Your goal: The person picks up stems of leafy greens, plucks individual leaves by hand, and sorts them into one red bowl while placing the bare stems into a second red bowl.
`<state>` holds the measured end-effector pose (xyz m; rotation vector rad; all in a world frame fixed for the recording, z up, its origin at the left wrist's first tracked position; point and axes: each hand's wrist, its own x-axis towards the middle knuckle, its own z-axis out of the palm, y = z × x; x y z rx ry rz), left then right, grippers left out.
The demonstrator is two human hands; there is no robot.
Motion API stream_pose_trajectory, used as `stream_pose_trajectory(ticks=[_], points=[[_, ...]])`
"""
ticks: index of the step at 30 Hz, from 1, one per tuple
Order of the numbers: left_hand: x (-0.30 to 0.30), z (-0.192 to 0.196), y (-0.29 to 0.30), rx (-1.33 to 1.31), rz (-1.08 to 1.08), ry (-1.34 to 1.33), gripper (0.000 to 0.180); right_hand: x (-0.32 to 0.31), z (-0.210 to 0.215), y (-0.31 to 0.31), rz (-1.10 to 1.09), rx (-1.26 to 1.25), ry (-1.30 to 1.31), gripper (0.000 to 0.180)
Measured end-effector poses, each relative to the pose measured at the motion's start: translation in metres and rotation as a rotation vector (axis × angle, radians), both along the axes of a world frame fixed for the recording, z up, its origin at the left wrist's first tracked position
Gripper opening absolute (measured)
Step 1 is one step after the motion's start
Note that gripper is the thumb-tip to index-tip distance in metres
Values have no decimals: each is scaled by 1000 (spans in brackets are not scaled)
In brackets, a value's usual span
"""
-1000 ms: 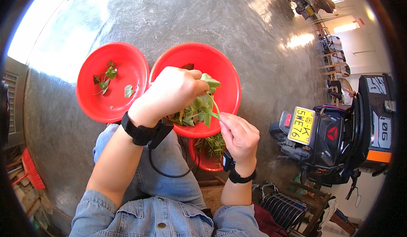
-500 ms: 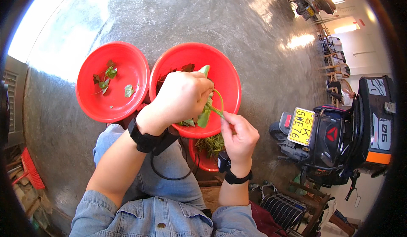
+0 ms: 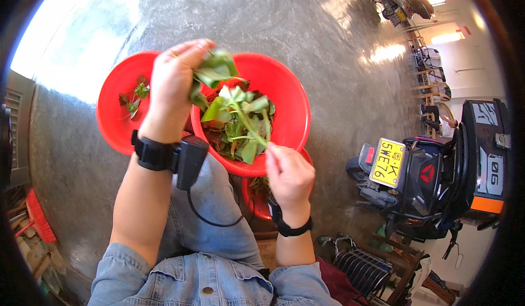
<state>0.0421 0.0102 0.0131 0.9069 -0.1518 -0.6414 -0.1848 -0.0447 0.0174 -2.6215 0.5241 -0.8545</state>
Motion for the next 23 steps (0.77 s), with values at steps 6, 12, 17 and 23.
stream_pose_trajectory(ticks=[6, 12, 17, 23], points=[[15, -4, 9, 312, 78, -332, 18, -21, 2, -22, -240, 621, -388, 15], [-16, -22, -14, 669, -156, -947, 23, -41, 14, -51, -242, 722, -738, 15], [-34, -38, -20, 607, -452, -1020, 38, -60, 17, -61, -188, 820, -849, 15], [-27, -41, -29, 678, -678, -1095, 38, -74, 13, -67, -126, 966, -986, 17]])
